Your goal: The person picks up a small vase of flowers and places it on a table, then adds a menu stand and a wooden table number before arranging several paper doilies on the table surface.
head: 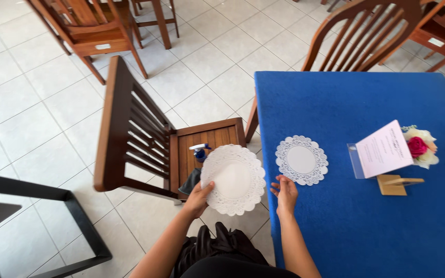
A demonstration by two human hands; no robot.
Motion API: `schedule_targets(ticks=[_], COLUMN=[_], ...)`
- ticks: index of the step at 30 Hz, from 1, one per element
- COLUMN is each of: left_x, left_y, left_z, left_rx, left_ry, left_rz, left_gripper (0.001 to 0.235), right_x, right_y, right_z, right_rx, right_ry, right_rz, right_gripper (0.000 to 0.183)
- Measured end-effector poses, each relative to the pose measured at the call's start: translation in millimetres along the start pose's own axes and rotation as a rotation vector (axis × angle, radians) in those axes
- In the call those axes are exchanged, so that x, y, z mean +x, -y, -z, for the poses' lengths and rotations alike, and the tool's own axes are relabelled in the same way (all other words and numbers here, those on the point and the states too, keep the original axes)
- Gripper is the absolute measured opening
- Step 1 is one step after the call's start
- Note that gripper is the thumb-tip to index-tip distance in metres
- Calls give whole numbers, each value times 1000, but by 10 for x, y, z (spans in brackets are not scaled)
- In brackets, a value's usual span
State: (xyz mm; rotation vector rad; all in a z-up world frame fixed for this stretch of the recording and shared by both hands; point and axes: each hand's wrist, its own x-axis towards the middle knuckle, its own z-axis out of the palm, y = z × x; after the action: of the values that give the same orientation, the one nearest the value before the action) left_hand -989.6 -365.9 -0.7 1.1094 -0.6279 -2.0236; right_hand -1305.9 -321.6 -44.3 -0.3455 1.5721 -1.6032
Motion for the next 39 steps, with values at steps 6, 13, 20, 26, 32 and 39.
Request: schedule_targets(ticks=[6, 13, 20, 26, 32, 39], left_x=[7, -253, -353, -362, -393, -537], left_y=[36, -93, -132, -52, 86, 298], left_z=[223, 573, 861, 801, 553, 390], left_rx=[-10, -51, -71, -12, 102, 127], left_ry=[78, 133, 240, 340, 431, 540], left_rz=[-3, 3, 57, 185, 301, 278], left_gripper=[49, 48, 49, 51, 53, 55], right_x=[-366, -776, -1241, -1745, -2369, -2554], right_y=[128, 26, -162, -227, -94, -241], right_z=[-474, -778, -843, -591, -352, -2], right_rx=[-87, -152, -202, -229, -289, -311], right_ry=[182, 207, 104, -97, -316, -413], right_rz=[118, 284, 341, 392, 463, 548], right_gripper=[30, 24, 27, 30, 34, 19])
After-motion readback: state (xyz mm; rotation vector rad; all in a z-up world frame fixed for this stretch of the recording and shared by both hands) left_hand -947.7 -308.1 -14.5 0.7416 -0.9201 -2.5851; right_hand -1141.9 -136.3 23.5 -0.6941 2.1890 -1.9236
